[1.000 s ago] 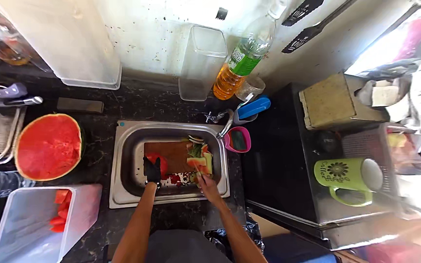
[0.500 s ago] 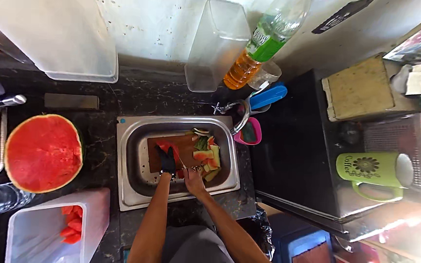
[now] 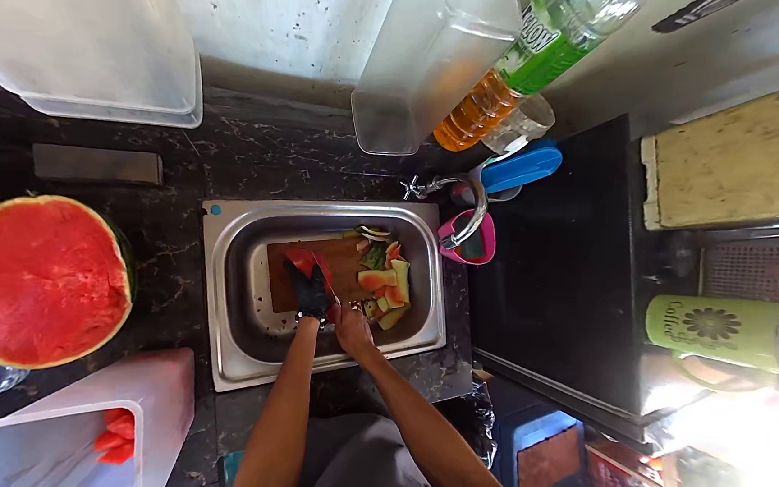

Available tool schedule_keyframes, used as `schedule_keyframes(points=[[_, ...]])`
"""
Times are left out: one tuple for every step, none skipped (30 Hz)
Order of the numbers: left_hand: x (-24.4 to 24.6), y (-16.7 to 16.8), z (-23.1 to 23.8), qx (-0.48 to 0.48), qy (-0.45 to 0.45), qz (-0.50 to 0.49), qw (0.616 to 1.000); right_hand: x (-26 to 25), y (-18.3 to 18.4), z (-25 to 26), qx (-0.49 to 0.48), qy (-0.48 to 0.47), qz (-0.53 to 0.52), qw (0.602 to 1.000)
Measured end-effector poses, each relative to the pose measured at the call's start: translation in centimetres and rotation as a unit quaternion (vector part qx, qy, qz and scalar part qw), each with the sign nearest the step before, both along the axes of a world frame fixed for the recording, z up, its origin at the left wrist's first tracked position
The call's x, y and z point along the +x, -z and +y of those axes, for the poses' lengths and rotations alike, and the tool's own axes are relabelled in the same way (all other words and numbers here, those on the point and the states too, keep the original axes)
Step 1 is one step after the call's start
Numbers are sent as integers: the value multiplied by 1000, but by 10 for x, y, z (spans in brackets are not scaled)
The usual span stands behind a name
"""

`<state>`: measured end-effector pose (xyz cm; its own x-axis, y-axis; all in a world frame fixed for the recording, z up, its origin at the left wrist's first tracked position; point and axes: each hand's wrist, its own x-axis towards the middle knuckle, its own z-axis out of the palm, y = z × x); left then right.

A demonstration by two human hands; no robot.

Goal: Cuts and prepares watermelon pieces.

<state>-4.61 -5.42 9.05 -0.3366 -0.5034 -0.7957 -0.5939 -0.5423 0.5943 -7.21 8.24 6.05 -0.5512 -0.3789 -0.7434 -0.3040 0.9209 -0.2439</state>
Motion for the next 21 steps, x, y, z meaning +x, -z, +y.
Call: schedule_keyframes(points=[[6, 48, 28, -116, -57, 36, 991, -1, 4, -2, 2, 1, -3, 1000], [9, 75, 40, -167, -74, 60, 981, -3, 8, -4, 5, 3, -9, 1000], [11, 84, 43, -180, -68, 71, 979, -4, 11, -6, 11, 3, -15, 1000], [12, 86, 42, -175, -64, 72, 980, -6, 16, -9, 17, 3, -21, 1000], [11, 83, 41, -167, -61, 66, 982, -8, 22, -10, 24, 3, -27, 999], [10, 79, 40, -160, -58, 59, 984, -8, 28, -11, 33, 2, -30, 999], [9, 75, 39, -155, -55, 51, 985, -9, 37, -11, 42, 1, -32, 999], [7, 76, 36, -151, -46, 46, 986, -9, 45, -11, 49, 0, -34, 998], [5, 81, 35, -154, -40, 47, 986, -9, 53, -10, 54, 1, -39, 998], [4, 86, 35, -163, -43, 50, 984, -10, 59, -9, 52, 4, -46, 998], [4, 90, 35, -168, -50, 56, 983, -12, 62, -9, 45, 6, -58, 997], [5, 91, 36, -166, -57, 56, 983, -14, 65, -7, 32, 9, -76, 997], [4, 89, 34, -157, -65, 67, 983, -18, 66, -3, 13, 10, -99, 995], [1, 86, 31, -150, -70, 75, 983, -24, 67, 1, -13, 16, -120, 992], [0, 84, 29, -149, -71, 81, 983, -28, 70, 7, -42, 30, -131, 990], [0, 84, 28, -151, -68, 87, 982, -30, 74, 13, -67, 56, -133, 987], [-1, 84, 26, -152, -61, 88, 983, -31, 79, 17, -91, 91, -131, 983], [-1, 84, 25, -153, -53, 87, 983, -33, 84, 20, -110, 129, -128, 977], [-1, 84, 24, -151, -47, 83, 984, -35, 86, 23, -123, 162, -127, 971], [1, 83, 24, -151, -40, 75, 985, -37, 86, 25, -130, 188, -130, 965], [1, 83, 23, -152, -32, 68, 986, -40, 86, 27, -132, 202, -135, 961]])
